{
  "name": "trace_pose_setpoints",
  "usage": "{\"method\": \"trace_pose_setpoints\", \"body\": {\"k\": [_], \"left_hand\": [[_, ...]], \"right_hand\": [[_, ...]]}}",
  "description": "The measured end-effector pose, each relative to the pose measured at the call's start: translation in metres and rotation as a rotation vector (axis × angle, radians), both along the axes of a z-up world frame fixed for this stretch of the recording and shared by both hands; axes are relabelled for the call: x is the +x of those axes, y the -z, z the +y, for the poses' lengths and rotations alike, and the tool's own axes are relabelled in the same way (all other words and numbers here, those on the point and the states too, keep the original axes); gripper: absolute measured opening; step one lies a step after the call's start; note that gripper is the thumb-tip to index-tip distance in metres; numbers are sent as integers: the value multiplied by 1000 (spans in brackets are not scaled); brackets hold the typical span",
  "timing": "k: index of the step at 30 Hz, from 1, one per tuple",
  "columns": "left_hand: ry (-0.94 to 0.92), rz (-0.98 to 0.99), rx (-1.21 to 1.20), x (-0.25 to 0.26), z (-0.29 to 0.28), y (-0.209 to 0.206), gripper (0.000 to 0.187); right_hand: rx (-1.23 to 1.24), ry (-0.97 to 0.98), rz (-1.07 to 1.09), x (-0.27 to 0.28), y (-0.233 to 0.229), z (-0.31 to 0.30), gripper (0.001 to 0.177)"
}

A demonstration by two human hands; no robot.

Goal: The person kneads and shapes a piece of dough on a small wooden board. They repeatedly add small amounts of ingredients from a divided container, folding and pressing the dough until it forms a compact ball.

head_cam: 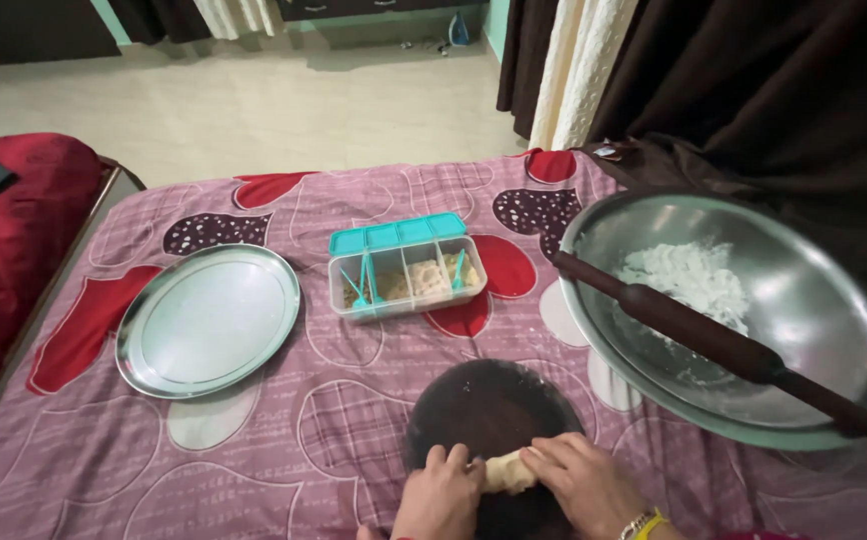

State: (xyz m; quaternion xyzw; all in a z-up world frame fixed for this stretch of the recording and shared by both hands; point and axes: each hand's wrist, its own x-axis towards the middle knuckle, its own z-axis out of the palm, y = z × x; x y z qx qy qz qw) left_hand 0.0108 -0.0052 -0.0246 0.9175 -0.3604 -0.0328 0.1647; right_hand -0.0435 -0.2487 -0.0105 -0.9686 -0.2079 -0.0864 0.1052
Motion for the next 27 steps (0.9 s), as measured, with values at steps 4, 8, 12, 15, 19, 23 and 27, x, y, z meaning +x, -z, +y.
{"method": "trace_pose_setpoints", "body": {"k": [4, 8, 12, 15, 19, 23, 27], "left_hand": [[-69, 102, -44, 17, -7, 6, 23], [-136, 209, -6, 43, -14, -30, 16], [-201, 85, 39, 40, -13, -30, 18], [-100, -265, 111, 21, -10, 14, 37], [19, -86, 244, -5, -7, -23, 48], [-47, -188, -137, 7, -25, -15, 58], [-118, -350, -157, 33, -35, 35, 52]], "right_hand": [[-17, 168, 327, 34, -17, 9, 40], [-106, 326, 653, 65, -111, 40, 32], [-19, 233, 252, 48, -38, 13, 39], [-36, 65, -102, 21, -13, -3, 52], [30, -8, -123, -3, -25, -8, 54], [79, -16, -163, 22, 17, 6, 53], [30, -32, -257, 48, 36, 10, 57]]}}
